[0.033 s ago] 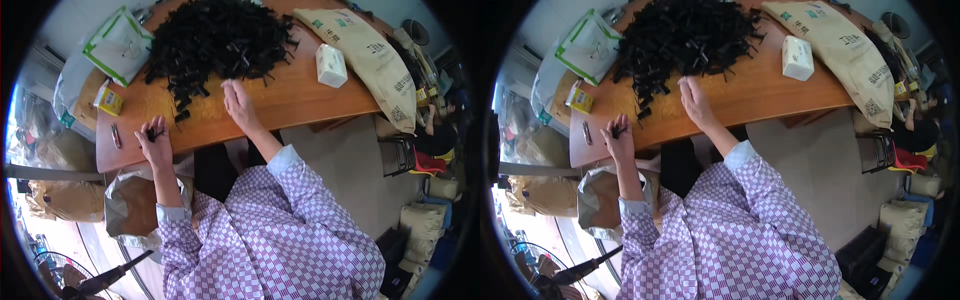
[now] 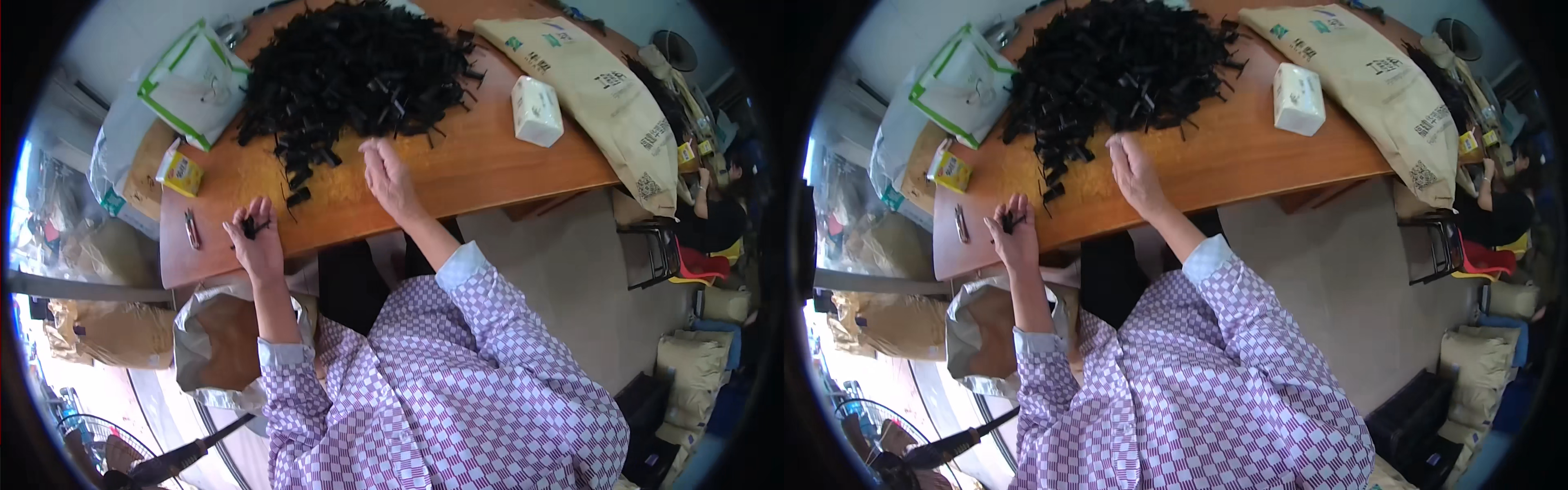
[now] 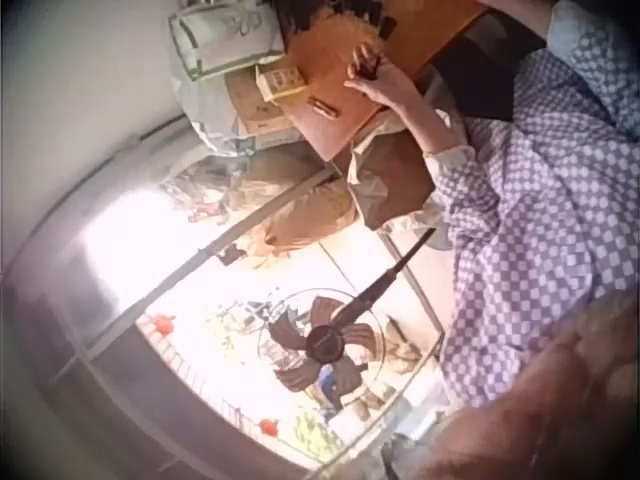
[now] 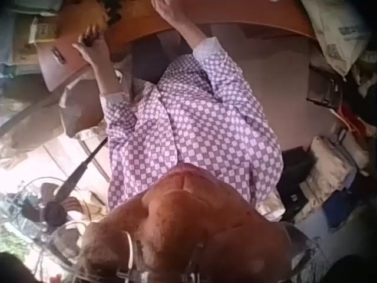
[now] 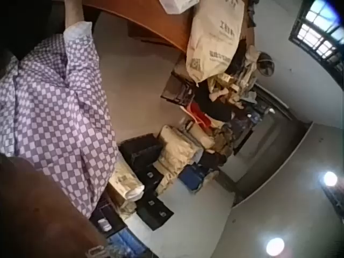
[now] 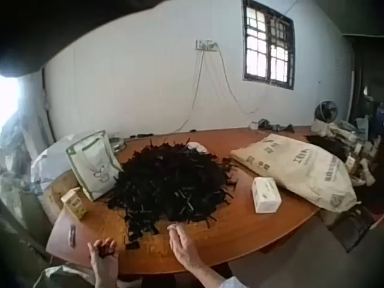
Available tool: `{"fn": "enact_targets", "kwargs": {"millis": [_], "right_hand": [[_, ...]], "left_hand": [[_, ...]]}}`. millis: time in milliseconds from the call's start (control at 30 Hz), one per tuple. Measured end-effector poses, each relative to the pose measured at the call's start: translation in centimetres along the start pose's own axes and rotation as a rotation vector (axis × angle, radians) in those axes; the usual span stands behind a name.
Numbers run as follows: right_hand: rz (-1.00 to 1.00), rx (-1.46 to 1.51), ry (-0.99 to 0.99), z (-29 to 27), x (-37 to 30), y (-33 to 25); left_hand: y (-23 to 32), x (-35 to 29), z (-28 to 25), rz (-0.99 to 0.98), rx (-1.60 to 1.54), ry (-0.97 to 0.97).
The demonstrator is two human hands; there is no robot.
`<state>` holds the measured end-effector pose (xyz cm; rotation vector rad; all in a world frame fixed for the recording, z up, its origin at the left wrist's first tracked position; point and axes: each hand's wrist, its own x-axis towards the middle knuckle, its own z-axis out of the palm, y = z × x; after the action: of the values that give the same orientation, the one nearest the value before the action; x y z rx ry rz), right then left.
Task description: Assembling small black plastic components manually at a workstation.
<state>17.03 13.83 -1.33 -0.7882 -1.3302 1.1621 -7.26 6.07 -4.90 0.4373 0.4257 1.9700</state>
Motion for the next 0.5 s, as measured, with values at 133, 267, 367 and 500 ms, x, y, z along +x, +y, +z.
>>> {"fn": "enact_targets", "kwargs": {"millis": [133, 267, 367, 500], "right_hand": [[-0.057, -0.134, 0.025, 0.0, -1.2, 0.6], [-0.008, -0.011, -0.133, 0.8, -5.3, -0.5], [0.016, -0.166, -0.24, 1.5, -9.6, -2.5], [0.049, -0.074, -0.327, 2.8, -12.6, -3.2]], "left_hand": [[-0.2, -1.3, -0.5, -0.003, 0.029, 0.034], [-1.7, -3.7, 1.3, -0.065, 0.062, -0.019], [-3.1, -6.6, 4.7, -0.109, 0.236, 0.168], [-3.6, -8.9, 4.3, -0.172, 0.312, 0.101]]}}
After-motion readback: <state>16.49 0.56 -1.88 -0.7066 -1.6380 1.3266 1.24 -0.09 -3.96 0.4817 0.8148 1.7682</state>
